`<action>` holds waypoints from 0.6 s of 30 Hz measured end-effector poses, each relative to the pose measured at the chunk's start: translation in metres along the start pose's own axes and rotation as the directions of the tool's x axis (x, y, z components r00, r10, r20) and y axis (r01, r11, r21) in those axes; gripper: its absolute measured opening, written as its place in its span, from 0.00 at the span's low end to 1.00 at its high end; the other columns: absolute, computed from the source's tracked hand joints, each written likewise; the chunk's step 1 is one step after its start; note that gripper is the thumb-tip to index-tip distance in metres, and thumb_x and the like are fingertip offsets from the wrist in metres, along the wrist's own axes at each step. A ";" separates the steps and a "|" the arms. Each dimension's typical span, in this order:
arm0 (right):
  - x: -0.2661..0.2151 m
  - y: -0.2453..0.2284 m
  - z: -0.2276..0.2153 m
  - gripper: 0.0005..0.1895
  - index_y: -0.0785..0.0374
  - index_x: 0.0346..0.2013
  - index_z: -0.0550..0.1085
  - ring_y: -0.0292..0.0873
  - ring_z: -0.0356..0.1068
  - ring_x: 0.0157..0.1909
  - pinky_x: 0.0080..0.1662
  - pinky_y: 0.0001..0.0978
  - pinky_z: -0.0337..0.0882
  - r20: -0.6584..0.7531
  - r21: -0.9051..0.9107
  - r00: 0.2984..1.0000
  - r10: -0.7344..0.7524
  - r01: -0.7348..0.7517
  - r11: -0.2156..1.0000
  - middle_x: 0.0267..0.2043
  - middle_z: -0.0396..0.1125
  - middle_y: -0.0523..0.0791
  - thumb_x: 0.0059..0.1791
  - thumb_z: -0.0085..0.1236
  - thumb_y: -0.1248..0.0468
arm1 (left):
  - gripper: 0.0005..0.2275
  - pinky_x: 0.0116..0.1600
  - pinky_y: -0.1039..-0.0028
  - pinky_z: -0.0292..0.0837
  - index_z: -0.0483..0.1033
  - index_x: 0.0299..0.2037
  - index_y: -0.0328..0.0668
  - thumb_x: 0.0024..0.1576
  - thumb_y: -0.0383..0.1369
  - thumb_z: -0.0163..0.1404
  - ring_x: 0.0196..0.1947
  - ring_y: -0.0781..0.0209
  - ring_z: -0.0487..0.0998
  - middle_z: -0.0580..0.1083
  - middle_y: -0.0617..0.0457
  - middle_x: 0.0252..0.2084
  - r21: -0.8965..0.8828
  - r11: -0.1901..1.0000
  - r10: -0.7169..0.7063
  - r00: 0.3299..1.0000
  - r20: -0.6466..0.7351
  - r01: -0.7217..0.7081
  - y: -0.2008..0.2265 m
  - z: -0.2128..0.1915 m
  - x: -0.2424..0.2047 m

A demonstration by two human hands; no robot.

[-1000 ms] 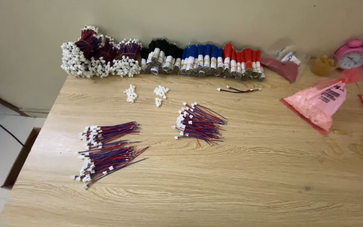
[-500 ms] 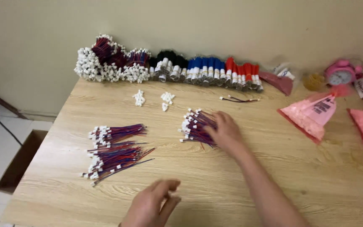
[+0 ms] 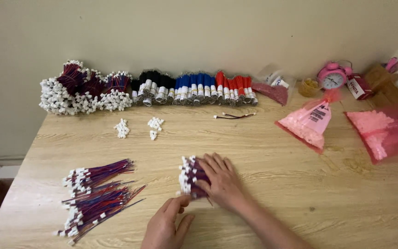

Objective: The person repeatedly picks small white plastic connectors and inserts them onto the ends of short colored wires. They place the finished units into a growing pile on the table. The person also briefly handles a roll of black wire before returning to the connector assembly.

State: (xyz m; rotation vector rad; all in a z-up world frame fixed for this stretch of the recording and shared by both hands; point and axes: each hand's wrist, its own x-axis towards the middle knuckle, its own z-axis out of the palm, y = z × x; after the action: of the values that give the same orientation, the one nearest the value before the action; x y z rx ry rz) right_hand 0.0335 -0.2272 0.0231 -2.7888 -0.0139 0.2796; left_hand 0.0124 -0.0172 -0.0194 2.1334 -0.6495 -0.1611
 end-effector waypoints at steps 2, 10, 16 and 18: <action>0.001 0.003 -0.015 0.35 0.48 0.69 0.45 0.48 0.28 0.75 0.69 0.50 0.26 0.104 0.038 0.994 0.021 -0.025 0.999 0.75 0.34 0.44 0.50 0.26 0.40 | 0.19 0.43 0.76 0.74 0.71 0.52 0.58 0.50 0.37 0.56 0.37 0.68 0.79 0.76 0.64 0.42 -0.017 1.000 -0.014 1.000 -0.020 0.014 -0.005 0.004 0.003; 0.109 0.046 -0.066 0.15 0.56 0.44 0.75 0.46 0.70 0.45 0.45 0.42 0.66 -0.472 0.252 0.877 0.094 0.031 0.967 0.44 0.71 0.45 0.49 0.45 0.56 | 0.14 0.42 0.78 0.72 0.74 0.48 0.56 0.51 0.36 0.54 0.35 0.64 0.80 0.76 0.59 0.36 -0.121 0.992 0.009 0.995 -0.095 -0.021 -0.006 0.002 0.011; 0.205 -0.014 -0.088 0.10 0.60 0.42 0.77 0.45 0.72 0.39 0.42 0.38 0.70 -0.427 0.261 0.904 -0.036 0.161 0.952 0.40 0.72 0.47 0.48 0.53 0.62 | 0.15 0.35 0.78 0.59 0.76 0.48 0.59 0.50 0.39 0.51 0.29 0.73 0.64 0.65 0.65 0.26 -0.149 0.935 -0.192 0.813 0.549 0.322 -0.051 0.025 0.042; 0.248 -0.020 -0.065 0.12 0.58 0.41 0.77 0.47 0.73 0.41 0.44 0.40 0.71 -0.461 0.201 0.879 -0.119 0.234 0.951 0.37 0.71 0.47 0.45 0.57 0.60 | 0.15 0.35 0.77 0.60 0.76 0.48 0.59 0.50 0.39 0.51 0.29 0.73 0.65 0.66 0.65 0.27 -0.158 0.938 -0.193 0.845 0.499 0.308 -0.076 0.052 0.036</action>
State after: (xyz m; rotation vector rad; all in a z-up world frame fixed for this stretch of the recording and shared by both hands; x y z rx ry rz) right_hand 0.2893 -0.2190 0.0423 -2.5084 -0.1169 -0.3829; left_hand 0.0549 -0.0360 -0.1062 1.9461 -0.5855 -0.8938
